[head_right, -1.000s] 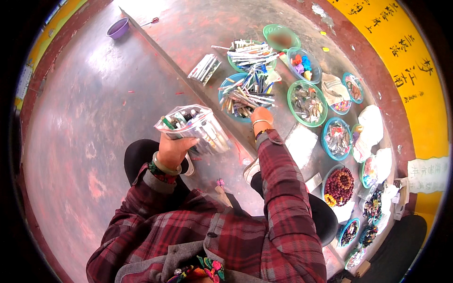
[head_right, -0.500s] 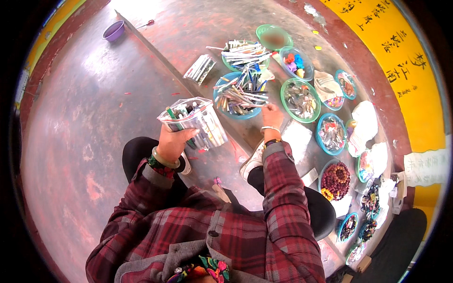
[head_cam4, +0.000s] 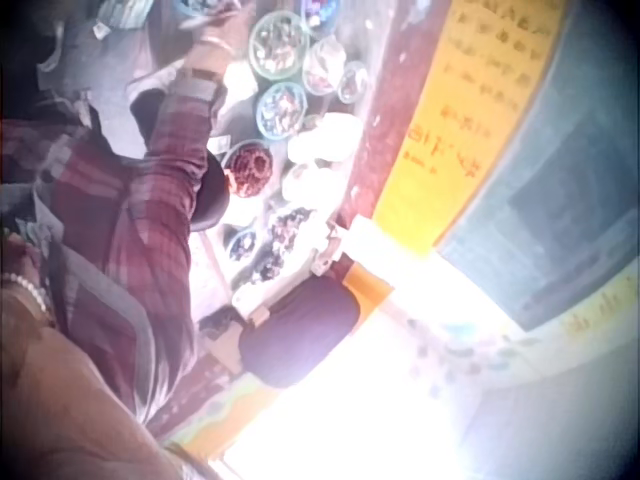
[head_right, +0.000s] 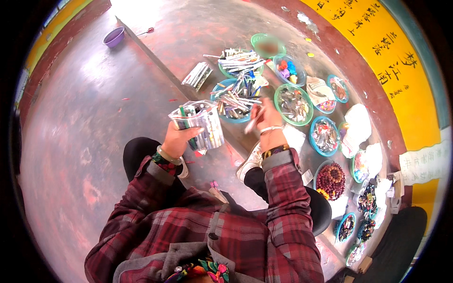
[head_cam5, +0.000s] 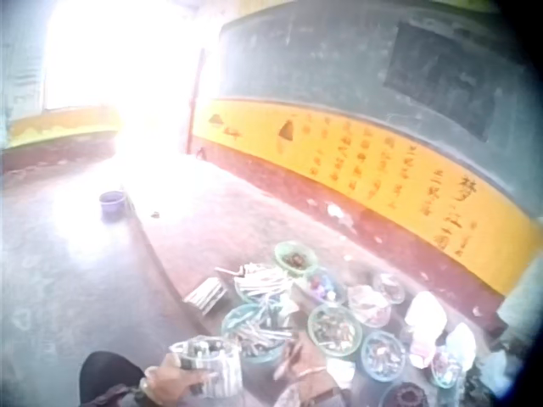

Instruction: The person sits on the floor and sorts pens from a clear plastic bag into a green plastic bowl. They repeatedly pick up individual pens, inspect them, and place them into the bowl.

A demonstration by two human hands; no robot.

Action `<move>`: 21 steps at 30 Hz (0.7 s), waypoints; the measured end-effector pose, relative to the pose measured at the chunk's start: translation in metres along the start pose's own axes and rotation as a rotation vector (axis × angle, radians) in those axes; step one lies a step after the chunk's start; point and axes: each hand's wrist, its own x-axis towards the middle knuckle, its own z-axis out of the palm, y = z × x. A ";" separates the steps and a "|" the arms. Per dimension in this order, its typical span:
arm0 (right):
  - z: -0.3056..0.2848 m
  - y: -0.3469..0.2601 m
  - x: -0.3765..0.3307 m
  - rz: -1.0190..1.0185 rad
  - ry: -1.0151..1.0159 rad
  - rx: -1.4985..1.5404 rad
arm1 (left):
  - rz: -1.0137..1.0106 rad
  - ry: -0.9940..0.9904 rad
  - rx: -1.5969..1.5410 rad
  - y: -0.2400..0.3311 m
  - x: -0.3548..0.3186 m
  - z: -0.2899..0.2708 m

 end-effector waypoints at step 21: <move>-0.044 -0.057 -0.138 0.309 -0.296 -0.711 | -0.331 -0.007 -0.080 -0.015 -0.001 0.004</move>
